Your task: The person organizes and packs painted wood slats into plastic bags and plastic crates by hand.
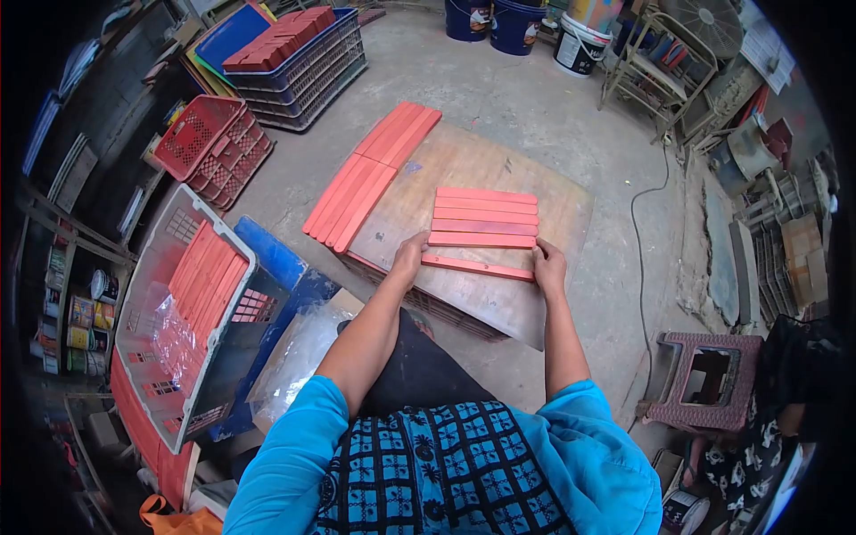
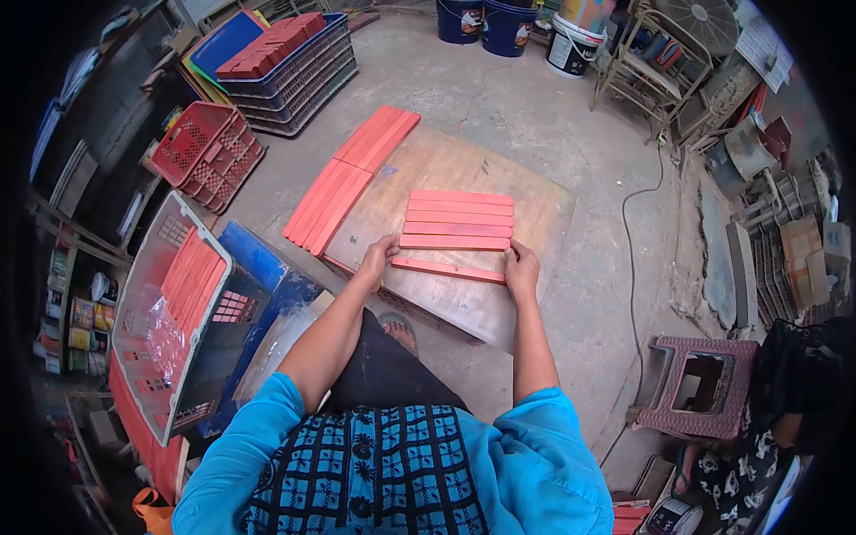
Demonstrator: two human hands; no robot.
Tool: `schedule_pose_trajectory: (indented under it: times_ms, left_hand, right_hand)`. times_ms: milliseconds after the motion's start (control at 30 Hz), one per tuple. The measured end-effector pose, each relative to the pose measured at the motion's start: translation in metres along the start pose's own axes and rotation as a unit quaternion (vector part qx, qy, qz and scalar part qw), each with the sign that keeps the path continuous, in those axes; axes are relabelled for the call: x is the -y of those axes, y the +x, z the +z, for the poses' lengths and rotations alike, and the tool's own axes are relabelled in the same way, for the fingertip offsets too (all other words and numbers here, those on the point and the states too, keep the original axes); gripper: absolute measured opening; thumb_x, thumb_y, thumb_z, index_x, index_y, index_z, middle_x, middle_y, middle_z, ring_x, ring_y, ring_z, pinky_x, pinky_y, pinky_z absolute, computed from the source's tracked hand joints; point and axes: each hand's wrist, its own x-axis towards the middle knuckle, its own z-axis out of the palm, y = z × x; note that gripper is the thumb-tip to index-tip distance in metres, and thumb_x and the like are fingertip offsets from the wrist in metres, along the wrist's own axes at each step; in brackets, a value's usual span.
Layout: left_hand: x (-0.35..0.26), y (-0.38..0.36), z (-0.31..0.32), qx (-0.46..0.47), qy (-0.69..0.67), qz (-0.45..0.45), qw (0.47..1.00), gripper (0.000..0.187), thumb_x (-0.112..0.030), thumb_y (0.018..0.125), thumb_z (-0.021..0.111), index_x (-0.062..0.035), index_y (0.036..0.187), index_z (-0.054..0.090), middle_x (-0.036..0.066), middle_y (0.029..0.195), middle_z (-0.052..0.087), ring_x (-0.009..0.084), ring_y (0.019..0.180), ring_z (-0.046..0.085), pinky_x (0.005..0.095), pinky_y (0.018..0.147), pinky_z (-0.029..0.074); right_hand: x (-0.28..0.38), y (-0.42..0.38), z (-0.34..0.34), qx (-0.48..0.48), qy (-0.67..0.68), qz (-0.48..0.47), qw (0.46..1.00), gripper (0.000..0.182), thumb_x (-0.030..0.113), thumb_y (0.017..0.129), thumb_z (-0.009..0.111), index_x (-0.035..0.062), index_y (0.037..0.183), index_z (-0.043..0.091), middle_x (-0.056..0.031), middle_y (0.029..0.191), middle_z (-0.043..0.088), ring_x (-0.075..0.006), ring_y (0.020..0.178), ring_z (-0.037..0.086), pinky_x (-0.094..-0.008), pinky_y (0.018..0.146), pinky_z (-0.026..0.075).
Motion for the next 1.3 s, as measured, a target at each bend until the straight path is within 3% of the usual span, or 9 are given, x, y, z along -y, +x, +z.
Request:
schedule_pose_trajectory:
  times_ms: [100,200,500,600,700,933,1033,1133,1300]
  left_hand:
    - [-0.007,-0.004,-0.005,0.001,-0.025,0.002,1.000,0.052,-0.038,0.086,0.048,0.0048,0.114,0.056,0.013,0.104,0.061,0.0207,0.097,0.055,0.0328,0.093,0.038]
    - [-0.008,-0.010,-0.005,-0.015,-0.033,0.010,0.999,0.048,-0.037,0.085,0.048,0.0039,0.108,0.058,0.011,0.097,0.062,0.0194,0.091,0.057,0.0319,0.089,0.040]
    - [-0.015,-0.016,-0.004,-0.002,0.083,-0.051,0.995,0.052,-0.042,0.082,0.051,-0.0001,0.113,0.057,0.010,0.105,0.059,0.0192,0.098,0.053,0.0339,0.083,0.040]
    - [-0.015,-0.017,-0.005,0.007,0.126,-0.060,0.990,0.054,-0.042,0.081,0.051,-0.0018,0.116,0.056,0.010,0.113,0.056,0.0195,0.106,0.049,0.0363,0.084,0.039]
    - [-0.017,-0.020,-0.007,0.017,0.158,-0.055,0.986,0.055,-0.042,0.081,0.052,-0.0027,0.119,0.055,0.010,0.118,0.055,0.0204,0.109,0.048,0.0371,0.085,0.040]
    - [-0.006,-0.018,-0.015,0.024,0.231,0.008,0.973,0.050,-0.039,0.081,0.050,-0.0022,0.113,0.058,0.012,0.112,0.059,0.0223,0.103,0.053,0.0376,0.081,0.043]
    - [0.003,-0.011,-0.022,0.010,0.541,0.145,0.828,0.044,-0.037,0.082,0.049,0.0012,0.102,0.060,0.011,0.097,0.063,0.0222,0.087,0.059,0.0349,0.074,0.045]
    - [0.011,-0.001,-0.023,-0.038,0.335,-0.051,0.940,0.040,-0.035,0.082,0.048,0.0024,0.090,0.059,0.010,0.085,0.064,0.0212,0.071,0.061,0.0329,0.067,0.046]
    - [0.015,-0.006,-0.026,0.041,0.339,0.017,0.940,0.040,-0.037,0.082,0.048,0.0018,0.083,0.059,0.010,0.076,0.061,0.0201,0.064,0.059,0.0327,0.060,0.047]
  right_hand:
    - [-0.009,-0.001,-0.001,0.032,0.123,0.094,0.987,0.024,0.005,0.080,0.060,-0.0015,0.103,0.062,-0.0111,0.090,0.065,-0.0188,0.079,0.061,-0.0289,0.077,0.048]
    - [-0.005,-0.019,-0.003,0.011,0.166,0.032,0.986,0.017,0.000,0.079,0.061,-0.0011,0.095,0.063,-0.0066,0.088,0.063,-0.0124,0.077,0.057,-0.0249,0.073,0.047]
    - [0.005,-0.031,-0.018,0.068,-0.096,-0.164,0.979,0.036,0.002,0.075,0.062,0.0028,0.111,0.062,-0.0169,0.109,0.058,-0.0297,0.094,0.058,-0.0368,0.085,0.046]
    - [0.006,-0.029,-0.019,0.079,-0.144,-0.241,0.957,0.031,0.000,0.073,0.062,0.0023,0.104,0.063,-0.0177,0.107,0.059,-0.0325,0.095,0.057,-0.0395,0.082,0.046]
    - [0.039,-0.023,-0.034,0.204,-0.121,-0.091,0.967,0.027,-0.004,0.070,0.061,0.0010,0.097,0.061,-0.0171,0.102,0.060,-0.0328,0.096,0.056,-0.0389,0.083,0.045]
    - [0.035,-0.033,-0.028,0.124,-0.071,-0.215,0.966,0.025,-0.006,0.069,0.060,0.0009,0.092,0.055,-0.0147,0.091,0.058,-0.0324,0.091,0.055,-0.0395,0.081,0.045]
    - [0.034,-0.048,-0.030,0.047,-0.042,-0.227,0.972,0.026,-0.002,0.069,0.063,0.0016,0.094,0.055,-0.0143,0.094,0.057,-0.0324,0.093,0.055,-0.0392,0.083,0.044]
    - [0.024,-0.069,-0.037,0.055,-0.030,-0.144,0.988,0.029,0.001,0.069,0.067,0.0022,0.096,0.056,-0.0144,0.099,0.056,-0.0324,0.097,0.054,-0.0385,0.086,0.044]
    - [0.015,-0.084,-0.032,0.055,-0.046,-0.183,0.981,0.030,0.002,0.069,0.069,0.0007,0.096,0.056,-0.0144,0.100,0.056,-0.0322,0.097,0.055,-0.0376,0.086,0.044]
